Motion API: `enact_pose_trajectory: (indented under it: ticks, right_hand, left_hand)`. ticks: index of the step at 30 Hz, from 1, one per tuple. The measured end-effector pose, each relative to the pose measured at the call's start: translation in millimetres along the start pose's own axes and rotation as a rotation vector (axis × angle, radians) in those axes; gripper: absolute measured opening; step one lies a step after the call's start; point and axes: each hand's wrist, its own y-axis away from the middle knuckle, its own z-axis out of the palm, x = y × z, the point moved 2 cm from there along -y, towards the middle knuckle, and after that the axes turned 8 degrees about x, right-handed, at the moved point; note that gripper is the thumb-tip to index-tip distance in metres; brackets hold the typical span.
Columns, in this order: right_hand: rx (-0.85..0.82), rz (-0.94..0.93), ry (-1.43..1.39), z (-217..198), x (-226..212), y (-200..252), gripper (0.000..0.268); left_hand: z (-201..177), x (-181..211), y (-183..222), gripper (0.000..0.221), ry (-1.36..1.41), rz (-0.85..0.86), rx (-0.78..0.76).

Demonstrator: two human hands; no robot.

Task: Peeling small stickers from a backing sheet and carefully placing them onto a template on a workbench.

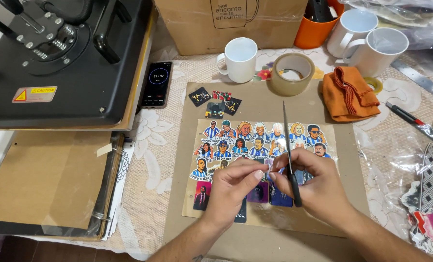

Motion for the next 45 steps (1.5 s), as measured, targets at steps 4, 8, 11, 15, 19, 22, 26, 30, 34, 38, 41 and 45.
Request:
enact_pose_trajectory:
  ticks: [4, 8, 11, 15, 19, 22, 26, 30, 34, 38, 41, 45]
  right_hand:
    - [0.016, 0.025, -0.031, 3, 1, 4, 0.015]
    - [0.084, 0.113, -0.17, 2, 5, 7, 0.019]
    - [0.116, 0.163, -0.23, 0, 7, 8, 0.022]
    - [0.1, 0.09, -0.178, -10, 9, 13, 0.029]
    - [-0.069, -0.055, 0.059, -20, 17, 31, 0.046]
    - [-0.16, -0.144, 0.144, -15, 11, 41, 0.042]
    - [-0.13, -0.125, 0.165, -15, 14, 42, 0.036]
    - [-0.109, -0.105, 0.167, -15, 17, 43, 0.034]
    - [-0.086, -0.095, 0.179, -16, 19, 43, 0.03]
    - [-0.034, -0.092, 0.226, -17, 20, 42, 0.028]
    - [0.035, -0.151, 0.413, -21, 24, 40, 0.023]
    - [-0.007, -0.224, 1.132, -23, 43, 47, 0.02]
  left_hand:
    - [0, -1, 0, 0.052, 0.046, -0.017, 0.105]
    - [1, 4, 0, 0.022, -0.049, 0.104, 0.044]
    - [3, 8, -1, 0.01, -0.121, 0.153, 0.017]
    - [6, 7, 0, 0.009, -0.039, 0.087, 0.072]
    - [13, 13, 0, 0.01, 0.158, -0.043, 0.069]
    - [20, 12, 3, 0.011, 0.235, -0.142, 0.044]
    - [25, 4, 4, 0.014, 0.323, -0.226, 0.092]
    - [27, 6, 5, 0.014, 0.317, -0.252, 0.095]
    - [27, 2, 5, 0.014, 0.299, -0.272, 0.123]
    - [25, 4, 7, 0.022, 0.307, -0.28, 0.027]
    - [21, 13, 8, 0.025, 0.219, -0.108, -0.012]
    - [12, 27, 9, 0.019, -0.587, 0.973, 0.126]
